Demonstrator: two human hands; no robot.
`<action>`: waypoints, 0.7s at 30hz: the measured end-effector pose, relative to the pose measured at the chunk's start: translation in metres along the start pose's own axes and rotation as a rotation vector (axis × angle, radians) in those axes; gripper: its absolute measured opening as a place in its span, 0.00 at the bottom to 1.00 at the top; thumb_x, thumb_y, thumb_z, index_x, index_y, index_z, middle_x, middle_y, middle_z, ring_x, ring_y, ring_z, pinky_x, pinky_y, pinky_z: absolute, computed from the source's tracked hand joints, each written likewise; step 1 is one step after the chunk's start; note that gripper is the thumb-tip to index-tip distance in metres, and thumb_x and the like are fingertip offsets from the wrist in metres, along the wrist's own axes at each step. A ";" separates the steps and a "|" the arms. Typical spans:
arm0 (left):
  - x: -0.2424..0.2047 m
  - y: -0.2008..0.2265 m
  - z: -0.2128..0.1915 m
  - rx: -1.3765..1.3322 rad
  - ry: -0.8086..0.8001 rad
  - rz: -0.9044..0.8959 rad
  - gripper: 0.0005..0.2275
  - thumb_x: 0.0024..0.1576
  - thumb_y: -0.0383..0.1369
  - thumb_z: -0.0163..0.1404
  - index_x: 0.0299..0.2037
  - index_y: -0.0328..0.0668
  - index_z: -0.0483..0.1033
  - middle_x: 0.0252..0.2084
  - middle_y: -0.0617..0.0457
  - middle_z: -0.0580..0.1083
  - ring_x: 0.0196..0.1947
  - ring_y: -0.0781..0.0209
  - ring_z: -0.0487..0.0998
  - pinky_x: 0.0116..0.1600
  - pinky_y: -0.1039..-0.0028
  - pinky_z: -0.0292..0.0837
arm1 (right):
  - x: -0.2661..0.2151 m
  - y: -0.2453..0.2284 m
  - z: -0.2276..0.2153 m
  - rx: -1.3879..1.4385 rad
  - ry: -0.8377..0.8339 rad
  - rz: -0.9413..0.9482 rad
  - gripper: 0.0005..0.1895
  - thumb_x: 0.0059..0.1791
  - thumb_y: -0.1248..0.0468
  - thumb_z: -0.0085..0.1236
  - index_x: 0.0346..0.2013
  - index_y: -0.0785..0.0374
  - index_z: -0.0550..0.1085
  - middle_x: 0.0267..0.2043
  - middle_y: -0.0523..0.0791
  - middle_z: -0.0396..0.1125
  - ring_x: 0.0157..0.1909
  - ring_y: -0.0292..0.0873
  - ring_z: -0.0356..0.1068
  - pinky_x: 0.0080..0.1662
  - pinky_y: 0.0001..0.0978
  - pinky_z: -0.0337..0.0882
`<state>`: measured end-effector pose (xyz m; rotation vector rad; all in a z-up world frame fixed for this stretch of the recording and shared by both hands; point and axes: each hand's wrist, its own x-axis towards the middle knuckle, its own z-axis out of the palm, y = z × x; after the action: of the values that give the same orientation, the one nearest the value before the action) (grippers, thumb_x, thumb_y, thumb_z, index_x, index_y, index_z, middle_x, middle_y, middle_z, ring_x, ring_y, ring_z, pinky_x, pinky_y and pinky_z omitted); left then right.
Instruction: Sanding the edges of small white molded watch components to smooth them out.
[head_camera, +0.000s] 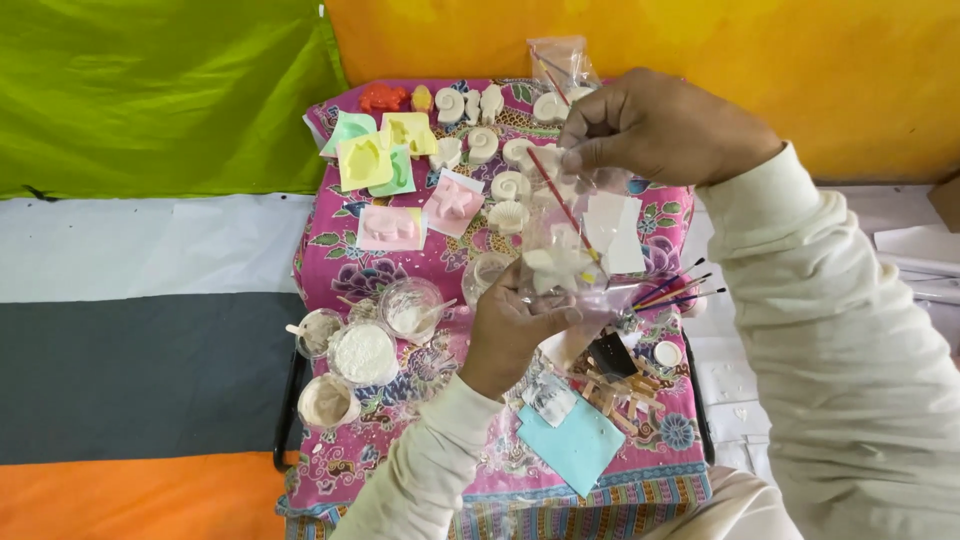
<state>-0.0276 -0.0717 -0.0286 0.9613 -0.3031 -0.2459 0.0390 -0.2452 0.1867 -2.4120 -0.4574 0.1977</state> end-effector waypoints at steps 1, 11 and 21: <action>-0.006 -0.002 0.004 0.000 0.000 0.001 0.31 0.46 0.23 0.64 0.61 0.31 0.66 0.53 0.45 0.74 0.52 0.55 0.78 0.59 0.68 0.77 | 0.002 -0.003 -0.005 -0.001 0.000 0.000 0.04 0.49 0.69 0.62 0.30 0.65 0.81 0.22 0.43 0.71 0.25 0.36 0.68 0.31 0.27 0.67; -0.057 -0.072 -0.004 0.633 -0.285 0.073 0.14 0.55 0.31 0.59 0.50 0.35 0.78 0.41 0.46 0.81 0.36 0.60 0.82 0.42 0.75 0.79 | 0.061 0.013 -0.038 -0.242 0.103 -0.092 0.05 0.50 0.68 0.59 0.38 0.63 0.81 0.27 0.39 0.70 0.25 0.36 0.60 0.31 0.29 0.62; -0.048 -0.098 -0.079 1.241 -0.076 0.430 0.06 0.49 0.26 0.59 0.36 0.42 0.81 0.34 0.55 0.83 0.26 0.58 0.82 0.35 0.71 0.77 | 0.140 0.074 -0.038 -0.174 0.120 -0.002 0.06 0.55 0.65 0.56 0.43 0.63 0.77 0.35 0.40 0.72 0.32 0.36 0.67 0.34 0.29 0.64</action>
<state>-0.0505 -0.0491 -0.1591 2.0644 -0.7566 0.3669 0.1987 -0.2686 0.1653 -2.5756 -0.4376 0.0127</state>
